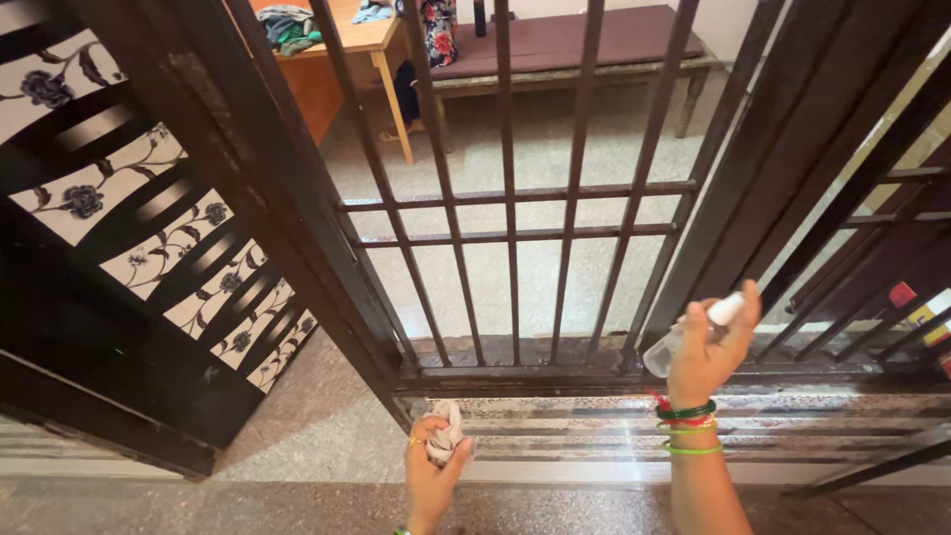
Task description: The person sprays a clear liquid onto a metal gate and wipes the bars with a white cloth. The person repeatedly sprays and wipes different sections of the gate, focusing on the lower and middle bars.
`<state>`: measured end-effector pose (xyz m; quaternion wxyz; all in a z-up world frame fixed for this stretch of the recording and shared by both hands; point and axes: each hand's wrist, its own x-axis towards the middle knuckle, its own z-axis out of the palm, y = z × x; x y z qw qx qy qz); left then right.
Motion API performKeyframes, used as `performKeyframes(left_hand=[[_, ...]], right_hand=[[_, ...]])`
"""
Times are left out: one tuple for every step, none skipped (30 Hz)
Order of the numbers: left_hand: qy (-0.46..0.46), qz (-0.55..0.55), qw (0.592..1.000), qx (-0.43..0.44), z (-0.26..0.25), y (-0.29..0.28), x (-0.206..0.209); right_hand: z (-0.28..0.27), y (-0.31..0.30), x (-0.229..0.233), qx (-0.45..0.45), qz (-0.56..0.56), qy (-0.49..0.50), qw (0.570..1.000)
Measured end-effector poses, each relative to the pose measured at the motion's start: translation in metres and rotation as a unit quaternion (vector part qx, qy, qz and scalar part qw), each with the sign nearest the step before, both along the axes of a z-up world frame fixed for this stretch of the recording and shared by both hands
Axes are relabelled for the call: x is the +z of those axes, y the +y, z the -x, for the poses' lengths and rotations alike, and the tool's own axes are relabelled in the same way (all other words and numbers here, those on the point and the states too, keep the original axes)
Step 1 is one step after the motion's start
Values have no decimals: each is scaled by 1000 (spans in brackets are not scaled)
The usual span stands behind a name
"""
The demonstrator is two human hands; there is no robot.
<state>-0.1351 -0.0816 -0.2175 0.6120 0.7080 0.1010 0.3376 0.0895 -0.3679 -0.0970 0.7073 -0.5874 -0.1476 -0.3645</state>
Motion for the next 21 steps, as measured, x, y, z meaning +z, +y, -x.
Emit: performKeyframes(left_hand=[[-11, -19, 1000, 5, 1, 0, -1], [-15, -26, 1000, 6, 3, 2, -2], [-20, -33, 999, 8, 4, 4, -4], [-25, -40, 999, 9, 4, 5, -6], [-17, -16, 1000, 8, 4, 6, -8], [-8, 7, 1000, 7, 3, 6, -11], [0, 30, 1000, 6, 3, 8, -14], [-3, 31, 999, 8, 4, 9, -17], [-7, 32, 999, 9, 3, 10, -19], [-10, 33, 999, 10, 1, 13, -21], [-22, 20, 1000, 10, 2, 15, -22], [-35, 6, 999, 10, 2, 18, -23], [-47, -7, 999, 10, 2, 21, -23], [-47, 3, 999, 13, 3, 23, -23], [-47, 14, 999, 17, 4, 25, -22], [-47, 25, 998, 22, 5, 27, -21], [-38, 29, 999, 26, 6, 30, -19], [-29, 34, 999, 29, 8, 36, -17], [-18, 38, 999, 32, 11, 40, -15], [-3, 48, 998, 31, 15, 42, -15], [9, 57, 998, 32, 18, 44, -15]], right_hand=[[0, -1, 0, -13, -4, -6, 1000], [1, -2, 0, 18, -43, -5, 999], [1, -5, 1, 49, -82, -5, 995], [0, -7, 1, 80, -121, -5, 989], [-2, -8, 1, 66, -96, 10, 993], [-4, -12, -1, 51, -71, 25, 996], [-4, -14, -4, 37, -47, 41, 997], [-4, -16, -7, 29, -39, 44, 998], [-5, -18, -9, 20, -30, 47, 998], [-6, -19, -10, 11, -22, 51, 998], [-6, -20, -12, 3, -18, 53, 998], [-7, -20, -14, -6, -14, 56, 998], [-7, -19, -15, -13, -10, 58, 998], [-7, -18, -15, -9, -8, 54, 998], [-7, -14, -15, -2, -6, 51, 999], [-7, -11, -14, 4, -5, 47, 999], [-6, -5, -12, 13, -7, 38, 999], [-6, 4, -9, 22, -10, 28, 999], [-6, 12, -5, 30, -13, 21, 999], [-7, 19, 1, 36, -11, 3, 999], [-9, 28, 8, 43, -9, -16, 999]])
